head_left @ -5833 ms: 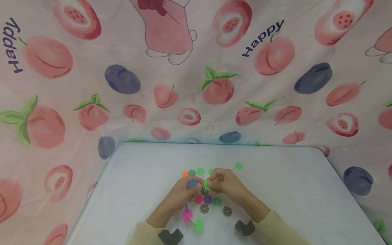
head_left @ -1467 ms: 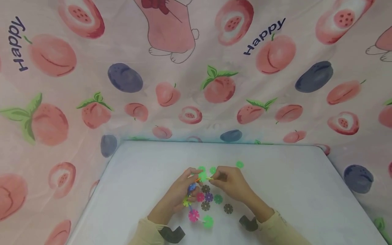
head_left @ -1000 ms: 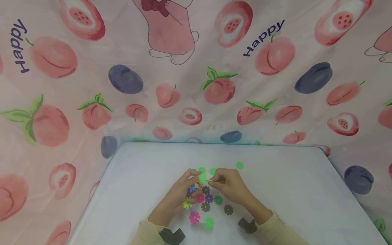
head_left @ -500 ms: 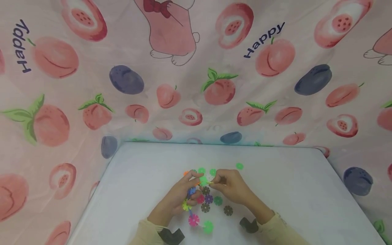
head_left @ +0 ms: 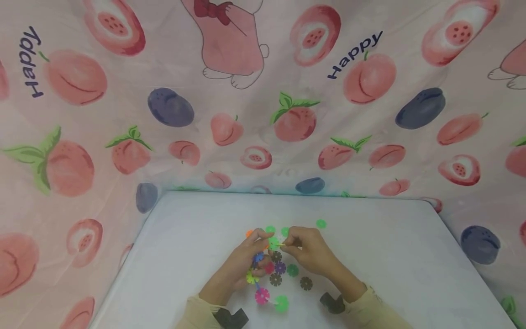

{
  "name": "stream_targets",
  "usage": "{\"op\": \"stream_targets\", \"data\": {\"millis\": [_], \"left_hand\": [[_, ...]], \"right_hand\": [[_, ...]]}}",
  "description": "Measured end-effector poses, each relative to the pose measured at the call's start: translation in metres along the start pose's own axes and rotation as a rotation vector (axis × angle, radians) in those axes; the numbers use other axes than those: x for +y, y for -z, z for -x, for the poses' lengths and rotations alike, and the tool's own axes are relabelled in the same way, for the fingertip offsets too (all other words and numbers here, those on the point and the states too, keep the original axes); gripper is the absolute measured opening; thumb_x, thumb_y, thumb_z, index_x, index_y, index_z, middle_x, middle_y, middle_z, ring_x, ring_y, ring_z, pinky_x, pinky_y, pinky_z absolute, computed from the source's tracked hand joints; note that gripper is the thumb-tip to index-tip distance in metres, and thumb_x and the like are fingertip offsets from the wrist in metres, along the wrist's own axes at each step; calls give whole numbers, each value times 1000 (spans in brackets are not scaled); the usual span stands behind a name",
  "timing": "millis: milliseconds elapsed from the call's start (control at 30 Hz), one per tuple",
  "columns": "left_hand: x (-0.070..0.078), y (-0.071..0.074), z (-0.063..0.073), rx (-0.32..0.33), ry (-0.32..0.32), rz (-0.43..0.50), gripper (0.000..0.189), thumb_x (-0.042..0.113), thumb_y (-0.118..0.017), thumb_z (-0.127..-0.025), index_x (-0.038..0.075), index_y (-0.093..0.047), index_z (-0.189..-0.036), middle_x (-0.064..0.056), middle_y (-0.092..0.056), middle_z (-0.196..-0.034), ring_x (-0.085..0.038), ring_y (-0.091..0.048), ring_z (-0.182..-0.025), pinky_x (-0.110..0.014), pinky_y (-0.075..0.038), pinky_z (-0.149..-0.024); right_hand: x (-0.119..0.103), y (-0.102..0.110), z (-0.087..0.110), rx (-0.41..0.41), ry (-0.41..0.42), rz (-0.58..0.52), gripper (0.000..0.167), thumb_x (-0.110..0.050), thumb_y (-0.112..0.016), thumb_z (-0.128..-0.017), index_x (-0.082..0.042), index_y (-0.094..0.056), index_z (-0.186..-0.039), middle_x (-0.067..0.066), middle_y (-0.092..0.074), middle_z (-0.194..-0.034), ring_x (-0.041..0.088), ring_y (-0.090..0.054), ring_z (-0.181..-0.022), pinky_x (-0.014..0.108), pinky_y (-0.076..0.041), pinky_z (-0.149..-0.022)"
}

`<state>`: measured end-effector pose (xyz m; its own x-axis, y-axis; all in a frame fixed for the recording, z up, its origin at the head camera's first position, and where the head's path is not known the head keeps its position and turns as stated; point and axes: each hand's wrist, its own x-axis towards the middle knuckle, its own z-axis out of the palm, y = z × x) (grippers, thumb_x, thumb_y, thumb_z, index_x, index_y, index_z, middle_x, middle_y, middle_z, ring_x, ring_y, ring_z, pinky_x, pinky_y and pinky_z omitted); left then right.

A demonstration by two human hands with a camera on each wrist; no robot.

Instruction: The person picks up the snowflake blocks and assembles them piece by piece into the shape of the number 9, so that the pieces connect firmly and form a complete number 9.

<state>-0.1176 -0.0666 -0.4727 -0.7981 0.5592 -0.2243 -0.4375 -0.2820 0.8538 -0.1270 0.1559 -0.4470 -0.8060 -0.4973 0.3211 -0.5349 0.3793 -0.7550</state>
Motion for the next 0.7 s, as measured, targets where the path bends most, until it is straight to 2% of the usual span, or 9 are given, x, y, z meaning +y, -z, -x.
{"op": "stream_targets", "data": {"millis": [100,267,400,533,700], "left_hand": [[1,1,2,15,-2,-13,22,31,-46,-109,19,-49,-126,-1,-53,-98,-3,-38,-60,-13,-33,-46],[2,3,3,38,10,-55,40,37,-44,-109,18,-40,-145,0,-57,-101,-4,-42,-62,-14,-36,-50],[1,4,2,53,22,-95,44,42,-43,-109,21,-37,-147,-2,-60,-105,-5,-46,-65,-17,-43,-55],[0,4,1,75,30,-147,39,40,-42,-110,26,-45,-146,-5,-61,-110,-8,-51,-69,-22,-49,-60],[-2,5,0,84,23,-156,36,35,-39,-110,25,-51,-143,-4,-62,-104,-7,-53,-70,-23,-51,-64]], "right_hand": [[4,-1,-1,14,-23,-7,23,-6,-77,-87,-18,-60,-79,-9,-65,-82,12,-72,-90,25,-60,-87],[7,-3,-3,80,-86,-16,21,-12,-80,-86,-24,-65,-80,-14,-67,-83,5,-69,-88,26,-60,-87],[5,-2,-5,119,-79,-32,17,-12,-81,-86,-23,-69,-83,-12,-67,-83,8,-69,-87,27,-60,-86],[4,-3,-6,137,-92,-43,14,-14,-82,-86,-22,-71,-84,-12,-66,-85,9,-68,-88,25,-60,-85],[5,-3,-7,136,-101,-22,10,-15,-82,-86,-20,-74,-85,-13,-66,-84,6,-68,-86,24,-60,-84]]}}
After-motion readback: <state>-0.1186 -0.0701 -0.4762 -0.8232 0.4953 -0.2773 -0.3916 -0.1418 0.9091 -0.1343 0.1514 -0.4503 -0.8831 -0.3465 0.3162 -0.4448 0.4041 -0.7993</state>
